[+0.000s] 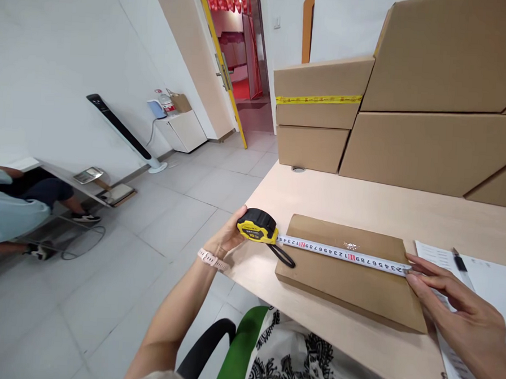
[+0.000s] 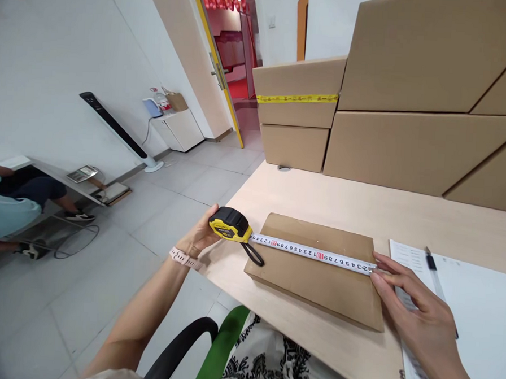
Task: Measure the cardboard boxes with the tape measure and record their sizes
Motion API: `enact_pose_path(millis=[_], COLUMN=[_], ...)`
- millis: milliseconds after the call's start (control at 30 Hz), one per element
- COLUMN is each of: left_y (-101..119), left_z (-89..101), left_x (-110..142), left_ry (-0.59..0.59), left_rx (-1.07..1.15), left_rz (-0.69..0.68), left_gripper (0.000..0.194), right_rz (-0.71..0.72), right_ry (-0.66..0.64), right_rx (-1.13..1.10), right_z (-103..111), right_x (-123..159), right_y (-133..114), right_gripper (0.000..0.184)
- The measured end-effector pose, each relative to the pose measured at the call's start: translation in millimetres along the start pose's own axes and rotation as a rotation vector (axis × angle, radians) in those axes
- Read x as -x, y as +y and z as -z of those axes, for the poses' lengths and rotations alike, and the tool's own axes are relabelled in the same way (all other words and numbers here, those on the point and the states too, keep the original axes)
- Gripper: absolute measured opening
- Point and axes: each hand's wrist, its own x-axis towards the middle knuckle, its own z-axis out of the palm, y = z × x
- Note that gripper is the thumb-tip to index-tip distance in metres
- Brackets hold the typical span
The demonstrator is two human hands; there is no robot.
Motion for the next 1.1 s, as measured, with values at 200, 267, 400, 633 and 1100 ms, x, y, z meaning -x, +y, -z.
enact_pose_path(millis=[200, 267, 400, 633, 1100], left_y=[5, 8, 14, 13, 6], left_z=[-4.5, -5.3, -7.0, -8.6, -2.8], left_x=[-2, -5, -16, -16, -9], left_ry=[0.006, 0.0, 0.008, 0.038, 0.04], left_rx=[0.05, 0.045, 0.036, 0.04, 0.067], left_rz=[0.046, 0.062, 0.055, 0.028, 0.039], left_gripper=[0.054, 0.054, 0.052, 0.045, 0.046], right_rz=[-0.024, -0.023, 0.008, -0.018, -0.007], right_ry=[-0.024, -0.026, -0.001, -0.016, -0.033], right_rx=[-0.015, -0.026, -0.04, -0.044, -0.055], right_z=[0, -1, -2, -3, -1], right_x=[0, 0, 0, 1, 3], right_y=[2, 2, 3, 6, 7], right_gripper=[0.025, 0.024, 0.022, 0.02, 0.02])
